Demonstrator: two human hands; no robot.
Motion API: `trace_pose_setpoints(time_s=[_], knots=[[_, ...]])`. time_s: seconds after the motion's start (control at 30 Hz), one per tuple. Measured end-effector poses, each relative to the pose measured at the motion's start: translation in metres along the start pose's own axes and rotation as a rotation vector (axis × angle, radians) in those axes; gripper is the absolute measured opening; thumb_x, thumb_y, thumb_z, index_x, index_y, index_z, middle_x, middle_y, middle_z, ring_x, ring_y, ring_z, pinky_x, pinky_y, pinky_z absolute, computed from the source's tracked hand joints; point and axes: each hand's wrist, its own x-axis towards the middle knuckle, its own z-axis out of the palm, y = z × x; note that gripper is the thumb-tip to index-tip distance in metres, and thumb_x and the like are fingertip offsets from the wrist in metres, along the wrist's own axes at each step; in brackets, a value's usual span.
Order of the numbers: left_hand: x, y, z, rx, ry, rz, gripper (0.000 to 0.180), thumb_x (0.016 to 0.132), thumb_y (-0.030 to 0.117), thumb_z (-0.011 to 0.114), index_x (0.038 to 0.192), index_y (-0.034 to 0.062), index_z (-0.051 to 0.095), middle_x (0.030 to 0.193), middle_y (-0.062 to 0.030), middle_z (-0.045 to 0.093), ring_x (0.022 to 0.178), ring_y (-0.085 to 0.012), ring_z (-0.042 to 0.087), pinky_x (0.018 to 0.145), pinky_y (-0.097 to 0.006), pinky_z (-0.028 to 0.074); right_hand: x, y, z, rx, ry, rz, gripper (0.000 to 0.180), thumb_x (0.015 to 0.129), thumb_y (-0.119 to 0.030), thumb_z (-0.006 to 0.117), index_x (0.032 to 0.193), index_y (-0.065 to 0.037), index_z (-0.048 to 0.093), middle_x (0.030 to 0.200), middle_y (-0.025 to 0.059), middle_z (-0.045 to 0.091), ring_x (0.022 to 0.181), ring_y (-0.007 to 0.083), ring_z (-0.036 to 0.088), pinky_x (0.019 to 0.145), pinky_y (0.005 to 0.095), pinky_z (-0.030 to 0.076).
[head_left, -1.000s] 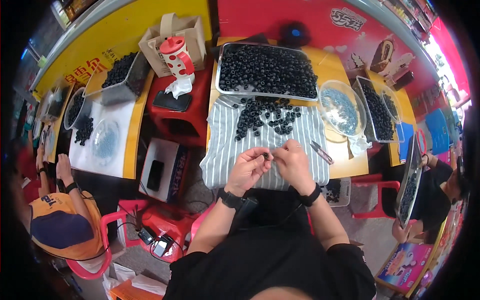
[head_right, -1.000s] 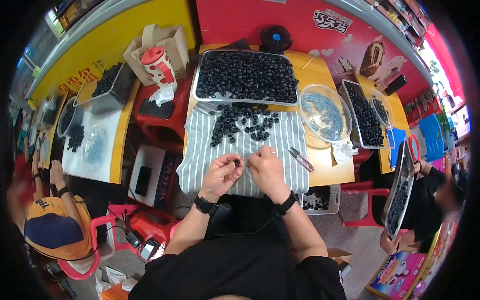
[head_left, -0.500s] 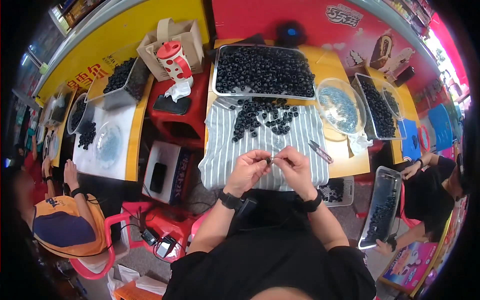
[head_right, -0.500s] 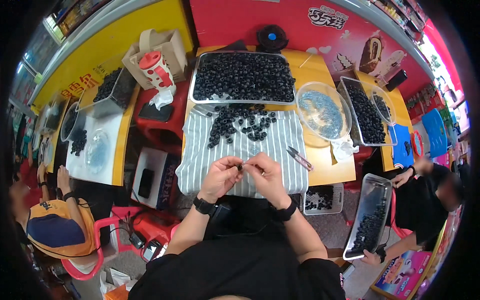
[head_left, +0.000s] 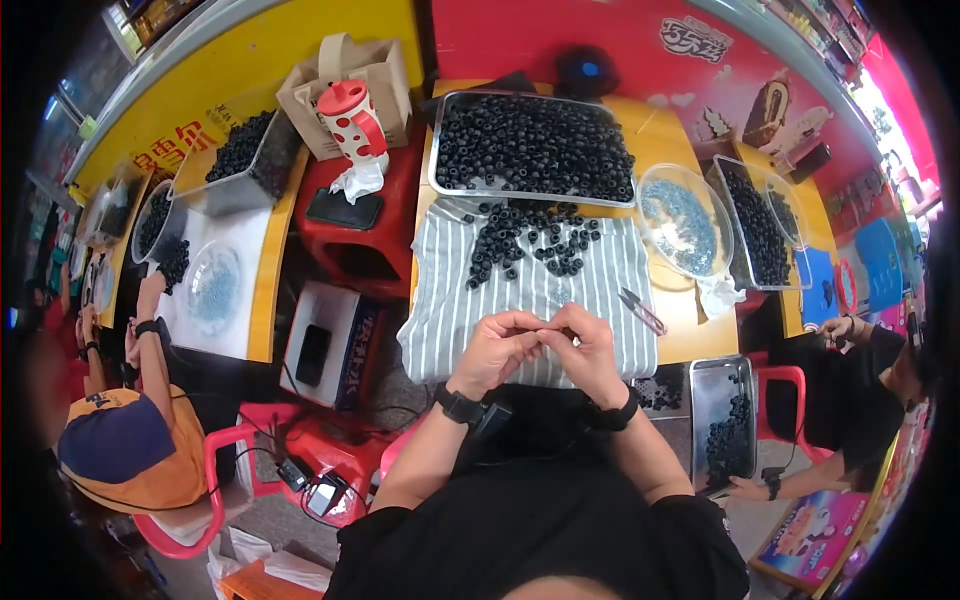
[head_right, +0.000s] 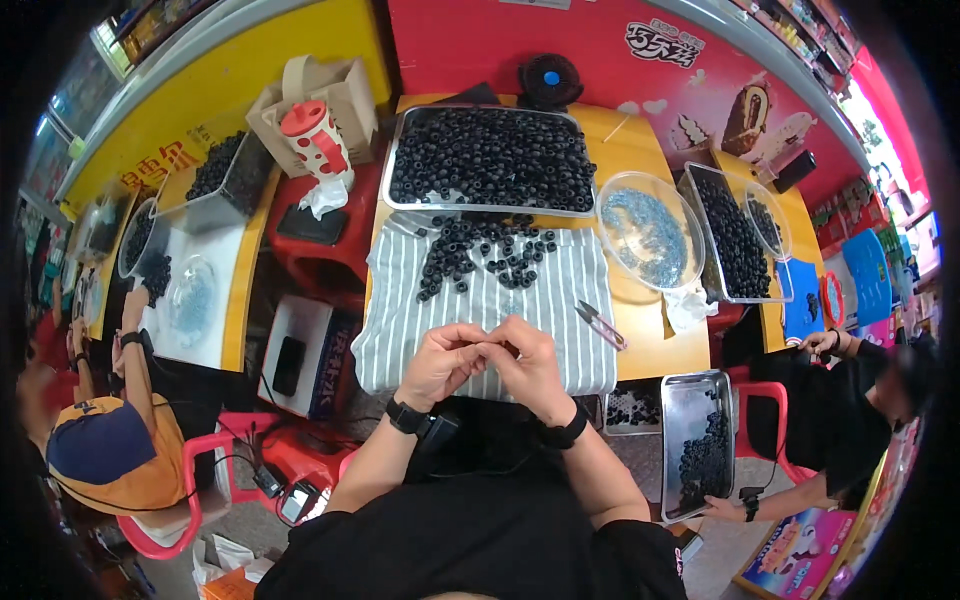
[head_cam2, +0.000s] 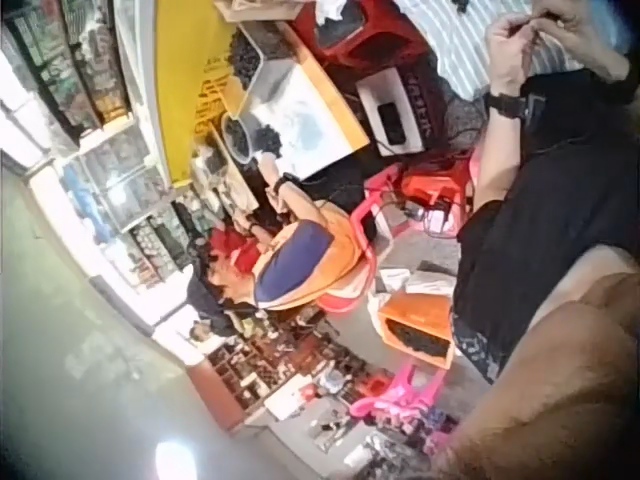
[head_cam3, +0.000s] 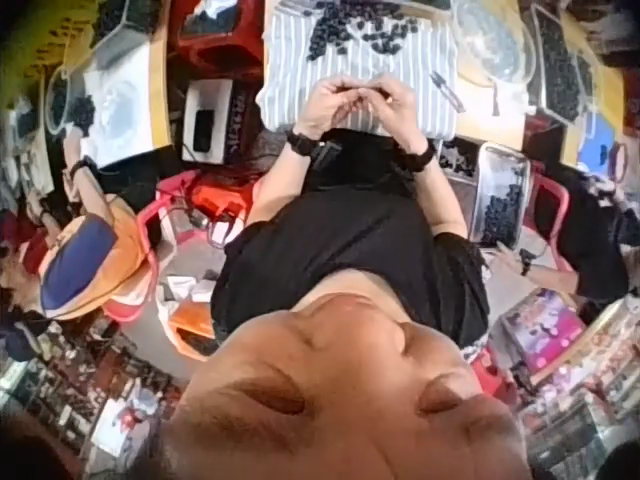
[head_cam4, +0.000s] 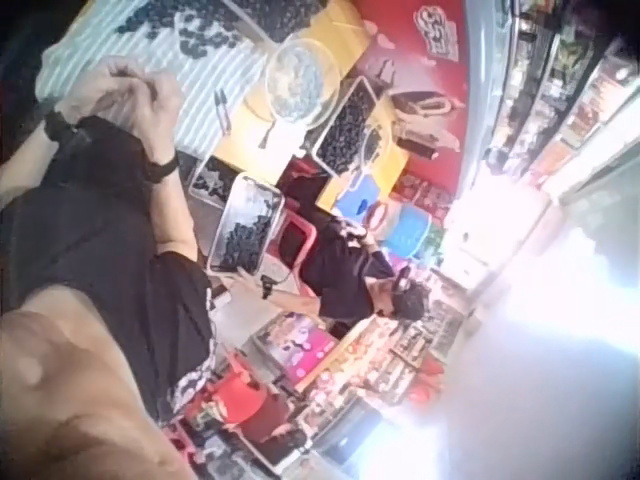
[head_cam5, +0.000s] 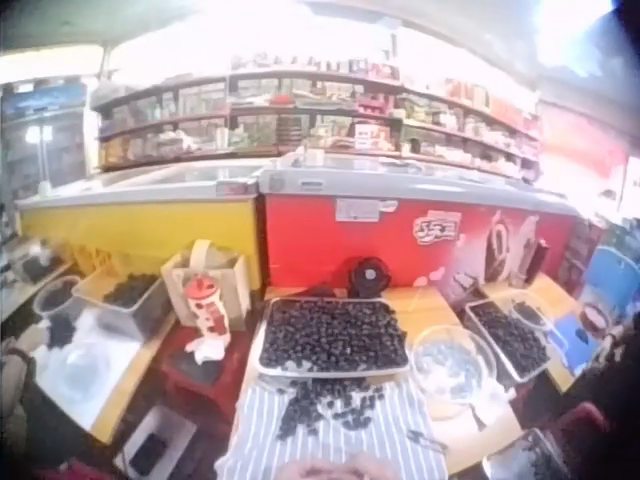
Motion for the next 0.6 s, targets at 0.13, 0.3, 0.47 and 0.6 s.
trace_pose_setpoints(time_s=[0.13,0.3,0.47,0.6], knots=[[-0.003,0.004,-0.002,-0.01,-0.065,-0.058,0.014,0.087,0.002,0.064,0.1,-0.0045,0.064,0.091,-0.0086,0.064,0.075,-0.0145,0.064,0.066,-0.023,0.053,0.004,0.004,-0.01,0.168,-0.116,0.228,0.014,0.077,-0.003,0.073,0.074,-0.002,0.06,0.067,-0.0013,0.056,0.061,0.0037,0.049,0.054,0.0214,0.04],[-0.003,0.005,-0.002,-0.043,-0.06,-0.087,0.015,0.088,0.003,0.063,0.102,-0.004,0.063,0.091,-0.0083,0.064,0.075,-0.0143,0.064,0.066,-0.023,0.053,0.005,-0.001,-0.006,0.172,-0.053,0.247,0.014,0.078,-0.002,0.073,0.076,-0.002,0.059,0.067,-0.003,0.057,0.062,0.003,0.051,0.054,0.0219,0.041],[-0.001,0.001,-0.003,-0.081,0.0,-0.032,0.018,0.089,0.002,0.061,0.106,-0.0037,0.061,0.092,-0.0093,0.065,0.076,-0.0143,0.063,0.069,-0.024,0.053,-0.002,-0.007,0.015,-0.099,0.145,-0.046,0.011,0.077,0.002,0.07,0.082,-0.001,0.06,0.073,0.0044,0.057,0.06,0.01,0.056,0.054,0.0235,0.044],[-0.002,0.003,-0.003,-0.128,0.001,-0.025,0.019,0.09,0.002,0.06,0.108,-0.0029,0.06,0.094,-0.0092,0.065,0.077,-0.0143,0.063,0.071,-0.025,0.052,-0.005,-0.001,0.021,-0.367,0.185,-0.295,0.013,0.075,0.006,0.067,0.084,0.0,0.061,0.08,0.0102,0.057,0.067,0.0217,0.057,0.056,0.0292,0.045]])
